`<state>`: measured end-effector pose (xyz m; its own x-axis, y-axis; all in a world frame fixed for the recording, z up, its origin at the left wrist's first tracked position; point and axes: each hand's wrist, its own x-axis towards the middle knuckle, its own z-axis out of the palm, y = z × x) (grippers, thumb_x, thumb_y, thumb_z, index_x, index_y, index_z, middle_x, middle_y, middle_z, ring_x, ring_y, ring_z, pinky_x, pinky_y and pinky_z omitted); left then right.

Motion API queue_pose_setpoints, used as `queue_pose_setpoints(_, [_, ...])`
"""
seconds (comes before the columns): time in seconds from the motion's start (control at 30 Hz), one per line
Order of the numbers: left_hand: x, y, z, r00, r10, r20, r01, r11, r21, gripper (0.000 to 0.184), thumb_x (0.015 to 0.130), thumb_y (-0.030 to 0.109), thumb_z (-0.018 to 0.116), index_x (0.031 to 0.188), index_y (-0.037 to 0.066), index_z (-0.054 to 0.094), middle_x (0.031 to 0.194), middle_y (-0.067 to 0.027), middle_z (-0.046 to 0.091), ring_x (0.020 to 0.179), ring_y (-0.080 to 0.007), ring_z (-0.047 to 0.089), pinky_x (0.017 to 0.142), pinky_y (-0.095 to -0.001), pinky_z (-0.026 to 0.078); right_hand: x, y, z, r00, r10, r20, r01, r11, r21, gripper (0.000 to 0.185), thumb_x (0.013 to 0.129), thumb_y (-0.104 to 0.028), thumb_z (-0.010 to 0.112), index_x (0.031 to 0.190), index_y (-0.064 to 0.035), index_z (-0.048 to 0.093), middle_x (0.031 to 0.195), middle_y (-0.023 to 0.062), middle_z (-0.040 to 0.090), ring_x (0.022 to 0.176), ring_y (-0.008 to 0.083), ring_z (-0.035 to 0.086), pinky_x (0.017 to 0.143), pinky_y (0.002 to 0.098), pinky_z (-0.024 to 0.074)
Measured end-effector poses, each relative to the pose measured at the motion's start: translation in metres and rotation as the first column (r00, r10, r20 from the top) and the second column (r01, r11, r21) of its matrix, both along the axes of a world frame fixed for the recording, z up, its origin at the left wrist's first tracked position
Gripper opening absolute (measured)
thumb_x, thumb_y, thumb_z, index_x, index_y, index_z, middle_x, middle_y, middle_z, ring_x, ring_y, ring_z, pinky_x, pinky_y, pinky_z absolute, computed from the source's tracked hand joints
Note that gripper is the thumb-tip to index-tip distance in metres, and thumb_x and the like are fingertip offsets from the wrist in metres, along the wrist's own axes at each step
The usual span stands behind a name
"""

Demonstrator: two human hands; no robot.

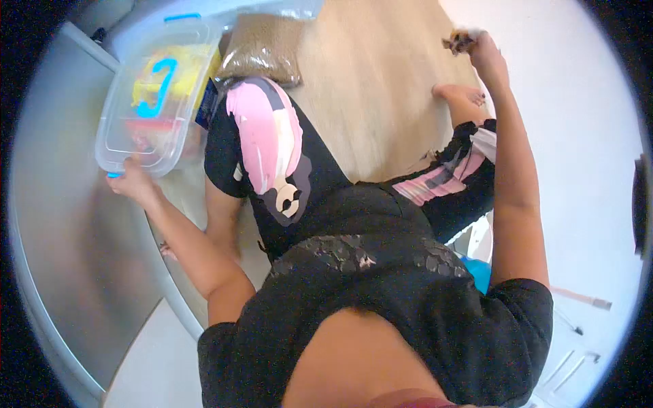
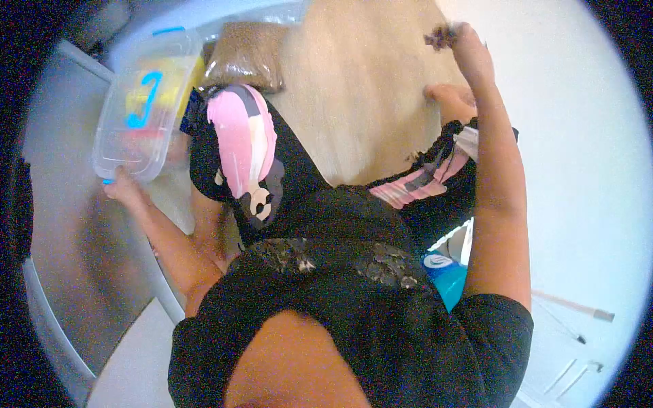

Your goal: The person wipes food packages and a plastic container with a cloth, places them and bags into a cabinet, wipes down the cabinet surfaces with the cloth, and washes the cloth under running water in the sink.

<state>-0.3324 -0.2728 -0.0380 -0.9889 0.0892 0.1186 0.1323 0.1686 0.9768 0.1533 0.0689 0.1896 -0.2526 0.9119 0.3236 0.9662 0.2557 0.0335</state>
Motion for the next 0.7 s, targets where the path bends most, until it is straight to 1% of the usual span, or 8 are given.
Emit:
queue_pose_setpoints(0.07, [0.0, 0.012, 0.0, 0.997, 0.067, 0.036, -0.07, 0.996, 0.063, 0.046, 0.072, 0.009, 0.059, 0.11, -0.012, 0.045, 0.106, -0.0203, 0.054, 0.095, -0.0283, 0.056, 0.082, -0.0399, 0.045, 0.038, 0.028, 0.018, 0.991, -0.132, 0.024, 0.131, 0.991, 0.028, 0.025, 0.085, -0.026, 0.05, 0.095, -0.0038, 0.048, 0.092, 0.0207, 0.06, 0.088, 0.0369, 0.058, 0.078, 0.0421, 0.0447])
queue_pose_setpoints(0.13, [0.015, 0.014, 0.015, 0.728, 0.275, -0.628, -0.569, 0.753, -0.331, 0.055, 0.071, 0.017, 0.064, 0.117, -0.006, 0.043, 0.111, -0.0215, 0.051, 0.11, -0.03, 0.047, 0.093, -0.0446, 0.036, 0.044, 0.055, 0.042, 0.999, -0.036, -0.035, 0.04, 0.99, 0.132, 0.025, 0.085, -0.028, 0.051, 0.094, -0.0055, 0.048, 0.098, 0.0213, 0.061, 0.092, 0.037, 0.059, 0.078, 0.0435, 0.0448])
queue_pose_setpoints(0.27, [0.014, 0.045, 0.056, 0.71, 0.208, -0.673, -0.537, 0.778, -0.326, 0.057, 0.071, 0.022, 0.067, 0.12, 0.003, 0.046, 0.115, -0.0202, 0.048, 0.117, -0.0312, 0.038, 0.098, -0.0463, 0.029, -0.042, 0.065, 0.035, 0.951, 0.256, -0.172, -0.281, 0.95, -0.137, 0.018, 0.085, -0.017, 0.048, 0.1, -0.0059, 0.049, 0.094, 0.0158, 0.062, 0.083, 0.0269, 0.061, 0.075, 0.0374, 0.0469])
queue_pose_setpoints(0.33, [-0.003, 0.067, 0.06, 0.793, -0.341, -0.505, -0.151, 0.692, -0.706, 0.053, 0.073, 0.028, 0.065, 0.121, 0.012, 0.048, 0.12, -0.016, 0.046, 0.116, -0.0328, 0.039, 0.097, -0.0488, 0.03, -0.131, 0.07, 0.013, 0.904, 0.341, -0.258, -0.409, 0.865, -0.289, 0.019, 0.085, -0.012, 0.046, 0.102, -0.0051, 0.052, 0.091, 0.0125, 0.063, 0.08, 0.0219, 0.06, 0.074, 0.0342, 0.0474])
queue_pose_setpoints(0.43, [-0.032, 0.109, 0.046, 0.748, -0.614, -0.251, 0.132, 0.509, -0.851, 0.054, 0.076, 0.036, 0.061, 0.123, 0.013, 0.048, 0.128, -0.0112, 0.042, 0.121, -0.0348, 0.034, 0.098, -0.0513, 0.029, -0.229, 0.114, -0.04, 0.805, 0.536, -0.254, -0.589, 0.671, -0.451, 0.02, 0.088, -0.012, 0.047, 0.1, -0.0011, 0.058, 0.099, 0.0107, 0.06, 0.088, 0.0171, 0.056, 0.073, 0.029, 0.0464])
queue_pose_setpoints(0.57, [-0.066, 0.166, 0.028, 0.783, -0.611, -0.116, 0.065, 0.267, -0.962, 0.06, 0.076, 0.044, 0.059, 0.128, 0.018, 0.044, 0.136, -0.0097, 0.036, 0.127, -0.0361, 0.028, 0.098, -0.0549, 0.029, -0.347, 0.16, -0.111, 0.679, 0.642, -0.356, -0.732, 0.557, -0.393, 0.022, 0.087, -0.01, 0.047, 0.1, 0.0001, 0.062, 0.113, 0.0155, 0.056, 0.093, 0.0192, 0.056, 0.079, 0.0315, 0.0464])
queue_pose_setpoints(0.63, [-0.085, 0.195, 0.03, 0.766, -0.639, 0.064, 0.263, 0.222, -0.939, 0.073, 0.071, 0.053, 0.062, 0.134, 0.027, 0.036, 0.143, -0.0074, 0.025, 0.132, -0.039, 0.017, 0.097, -0.062, 0.027, -0.393, 0.156, -0.121, 0.59, 0.706, -0.392, -0.806, 0.487, -0.336, 0.023, 0.086, -0.01, 0.048, 0.101, 0.0003, 0.062, 0.116, 0.0175, 0.054, 0.094, 0.0208, 0.057, 0.08, 0.0323, 0.0466])
queue_pose_setpoints(0.7, [-0.094, 0.23, 0.05, 0.763, -0.625, 0.167, 0.3, 0.113, -0.947, 0.082, 0.067, 0.057, 0.063, 0.136, 0.03, 0.03, 0.145, -0.0077, 0.021, 0.131, -0.0424, 0.017, 0.1, -0.0586, 0.026, -0.436, 0.152, -0.123, 0.448, 0.807, -0.384, -0.894, 0.406, -0.189, 0.023, 0.077, -0.014, 0.058, 0.096, -0.0029, 0.065, 0.087, 0.02, 0.063, 0.086, 0.0311, 0.06, 0.08, 0.0372, 0.0462])
